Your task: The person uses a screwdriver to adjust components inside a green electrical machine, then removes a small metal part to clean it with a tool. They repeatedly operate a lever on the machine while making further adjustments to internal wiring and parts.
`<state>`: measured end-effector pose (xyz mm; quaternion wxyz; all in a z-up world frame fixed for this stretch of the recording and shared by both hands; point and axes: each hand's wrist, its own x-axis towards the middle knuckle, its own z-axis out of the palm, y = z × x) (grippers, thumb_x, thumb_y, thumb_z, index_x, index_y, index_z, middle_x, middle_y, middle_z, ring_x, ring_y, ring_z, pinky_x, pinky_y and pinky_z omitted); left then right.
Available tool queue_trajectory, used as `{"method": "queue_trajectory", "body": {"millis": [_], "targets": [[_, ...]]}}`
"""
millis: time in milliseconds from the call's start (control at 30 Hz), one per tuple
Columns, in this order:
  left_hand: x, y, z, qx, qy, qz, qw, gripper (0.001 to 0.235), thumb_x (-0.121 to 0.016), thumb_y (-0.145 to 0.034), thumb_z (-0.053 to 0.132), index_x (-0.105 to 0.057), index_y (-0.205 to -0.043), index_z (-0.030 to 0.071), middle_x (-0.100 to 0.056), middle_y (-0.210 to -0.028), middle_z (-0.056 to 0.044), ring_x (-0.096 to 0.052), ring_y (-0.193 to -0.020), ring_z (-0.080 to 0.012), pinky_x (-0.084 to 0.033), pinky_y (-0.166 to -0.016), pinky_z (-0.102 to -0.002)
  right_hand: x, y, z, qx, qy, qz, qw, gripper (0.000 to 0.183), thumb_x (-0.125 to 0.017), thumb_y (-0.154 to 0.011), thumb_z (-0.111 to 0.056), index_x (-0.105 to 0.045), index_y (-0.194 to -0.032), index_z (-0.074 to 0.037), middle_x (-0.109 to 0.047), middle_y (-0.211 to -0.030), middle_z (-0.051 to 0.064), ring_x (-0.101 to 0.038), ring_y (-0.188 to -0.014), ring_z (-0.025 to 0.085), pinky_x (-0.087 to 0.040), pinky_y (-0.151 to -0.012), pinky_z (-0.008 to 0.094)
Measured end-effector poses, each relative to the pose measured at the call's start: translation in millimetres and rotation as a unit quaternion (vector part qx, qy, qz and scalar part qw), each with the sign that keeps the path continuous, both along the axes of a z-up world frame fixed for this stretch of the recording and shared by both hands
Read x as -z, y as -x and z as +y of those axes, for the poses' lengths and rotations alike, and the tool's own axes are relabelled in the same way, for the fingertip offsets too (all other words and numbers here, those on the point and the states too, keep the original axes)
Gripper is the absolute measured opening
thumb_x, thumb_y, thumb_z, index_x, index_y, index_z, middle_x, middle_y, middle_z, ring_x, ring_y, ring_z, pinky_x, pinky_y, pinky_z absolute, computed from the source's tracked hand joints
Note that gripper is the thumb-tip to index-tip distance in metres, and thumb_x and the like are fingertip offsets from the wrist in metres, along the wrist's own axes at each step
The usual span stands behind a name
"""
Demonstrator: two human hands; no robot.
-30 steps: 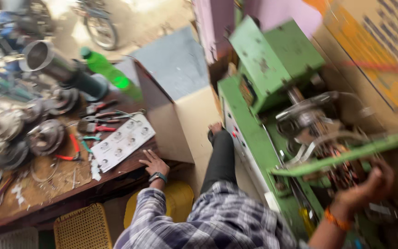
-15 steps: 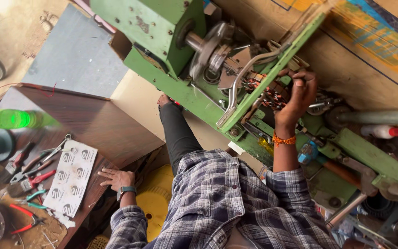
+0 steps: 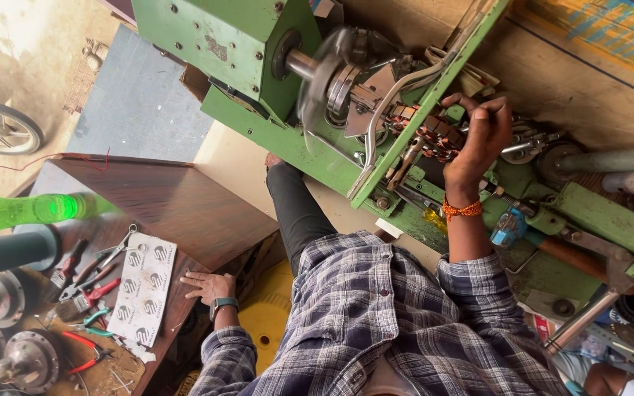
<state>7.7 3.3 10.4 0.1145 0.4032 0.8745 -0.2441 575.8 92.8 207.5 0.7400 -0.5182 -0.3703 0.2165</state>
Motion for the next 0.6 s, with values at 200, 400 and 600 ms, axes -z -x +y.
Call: {"method": "queue_trajectory", "body": {"millis": [200, 400, 600], "targets": [[-6, -1, 4, -0.027, 0.017, -0.023, 0.999, 0.122, -0.072, -0.084, 0.044, 0.005, -0.162, -0.008, 0.009, -0.17, -0.031, -0.018, -0.146, -0.0667, -0.05, -0.105, -0.058, 1, 1, 2, 0.004, -0.013, -0.003, 1.0, 0.022, -0.051, -0.111, -0.02, -0.042, -0.102, -0.002, -0.043, -0.095, 0.005, -0.069, -0.096, 0.028, -0.055, -0.093, 0.041], [-7, -3, 4, 0.024, 0.011, 0.013, 1.0, 0.124, -0.073, -0.081, 0.047, 0.003, -0.159, -0.013, 0.006, -0.168, -0.035, -0.014, -0.147, -0.0634, -0.026, -0.119, -0.065, -3, 3, 0, 0.003, 0.0, -0.017, 1.0, 0.017, -0.048, -0.113, -0.016, -0.047, -0.109, 0.0, -0.052, -0.102, 0.008, -0.072, -0.099, 0.028, -0.053, -0.097, 0.039], [-2, -6, 4, 0.017, 0.037, -0.006, 0.999, 0.119, -0.071, -0.084, 0.047, 0.0, -0.158, -0.013, 0.005, -0.169, -0.033, -0.008, -0.15, -0.061, -0.022, -0.118, -0.068, -11, 6, 1, 0.001, 0.008, -0.023, 1.0, 0.015, -0.045, -0.112, -0.012, -0.05, -0.115, 0.002, -0.058, -0.108, 0.01, -0.073, -0.109, 0.028, -0.054, -0.104, 0.038]]}}
